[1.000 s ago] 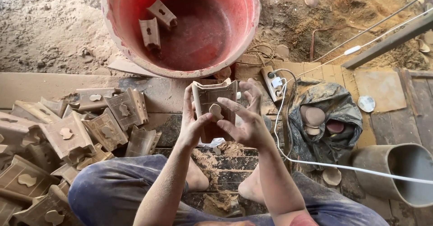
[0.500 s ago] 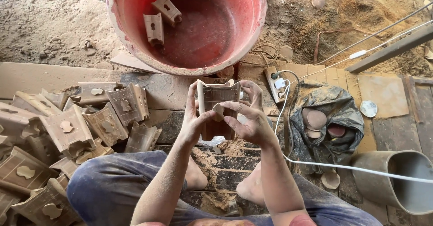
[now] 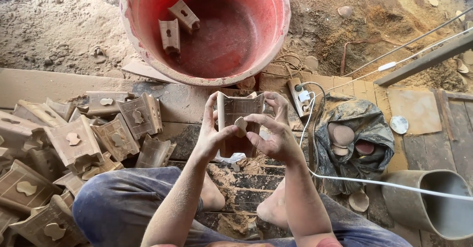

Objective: Applying glue to small decorative wooden components and placing them into a red bucket.

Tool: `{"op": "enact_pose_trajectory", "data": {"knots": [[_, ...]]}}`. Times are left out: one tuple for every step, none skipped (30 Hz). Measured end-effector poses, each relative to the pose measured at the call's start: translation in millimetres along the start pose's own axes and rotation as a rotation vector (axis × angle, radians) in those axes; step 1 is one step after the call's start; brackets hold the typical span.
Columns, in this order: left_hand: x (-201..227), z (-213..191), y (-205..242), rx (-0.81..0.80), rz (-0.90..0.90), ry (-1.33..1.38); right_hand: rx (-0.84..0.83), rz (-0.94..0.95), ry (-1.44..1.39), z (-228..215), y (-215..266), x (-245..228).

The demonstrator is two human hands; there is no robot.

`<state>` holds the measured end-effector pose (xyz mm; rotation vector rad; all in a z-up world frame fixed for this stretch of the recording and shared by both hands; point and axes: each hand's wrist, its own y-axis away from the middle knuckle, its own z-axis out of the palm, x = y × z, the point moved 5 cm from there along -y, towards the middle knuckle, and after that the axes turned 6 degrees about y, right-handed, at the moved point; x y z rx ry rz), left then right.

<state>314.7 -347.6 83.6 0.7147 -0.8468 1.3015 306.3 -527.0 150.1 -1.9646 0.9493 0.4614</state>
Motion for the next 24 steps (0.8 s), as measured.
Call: {"op": "enact_pose_trajectory", "data": {"knots": [[-1,-1,0,0.002,-0.005,-0.006,0.007,-0.001,0.004,-1,0,0],[-2,-1,0,0.000,-0.004,-0.005,0.007,-0.001,0.006,-1,-1,-2],[-2,-2,-1,-0.002,-0.004,-0.004,0.003,0.006,0.002,-2,-1,-4],[-3,-2,-1,-0.004,-0.004,-0.003,-0.001,0.013,-0.002,-2,-2,-6],[-2,-2,0,-0.005,-0.003,-0.003,-0.001,0.013,-0.001,-2,-1,-6],[-2,-1,0,-0.003,-0.008,-0.014,-0.001,0.012,0.004,-3,-1,-6],[-1,-1,1,-0.001,-0.012,-0.026,-0.001,0.010,0.009,-3,-1,-7],[-1,-1,1,-0.002,-0.011,-0.026,0.000,0.009,0.009,-3,-2,-8],[0,-1,1,-0.004,-0.007,-0.023,-0.012,0.031,-0.017,-3,-2,-9],[0,-1,1,-0.005,-0.003,-0.020,-0.024,0.053,-0.042,-3,-3,-9],[0,0,1,-0.007,-0.002,-0.021,-0.022,0.051,-0.042,-4,-3,-11],[0,0,1,-0.005,-0.005,-0.020,-0.020,0.060,-0.039,-4,-4,-12],[0,0,1,-0.003,-0.011,-0.019,-0.018,0.070,-0.036,-5,-4,-13],[0,0,1,-0.005,-0.011,-0.019,-0.017,0.070,-0.036,-5,-4,-12],[-1,-1,1,-0.003,-0.012,-0.024,-0.018,0.074,-0.041,-5,-4,-12],[-1,-1,1,-0.001,-0.013,-0.029,-0.020,0.078,-0.046,-5,-4,-11],[0,0,2,-0.003,-0.013,-0.029,-0.018,0.078,-0.045,-4,-4,-10],[2,1,2,-0.001,-0.012,-0.009,-0.013,0.074,-0.045,-3,-3,-9],[3,2,3,0.002,-0.012,0.012,-0.009,0.072,-0.046,-3,-3,-9],[3,1,3,0.002,-0.014,0.012,-0.009,0.074,-0.046,-1,-1,-6],[4,1,3,0.000,-0.006,0.041,-0.013,0.074,-0.065,1,1,-4],[5,1,3,-0.002,0.002,0.071,-0.016,0.074,-0.085,3,4,-2],[6,1,2,-0.003,-0.003,0.069,-0.014,0.079,-0.086,7,4,13],[8,1,2,0.003,0.025,0.126,-0.008,0.088,-0.304,11,4,28]]}}
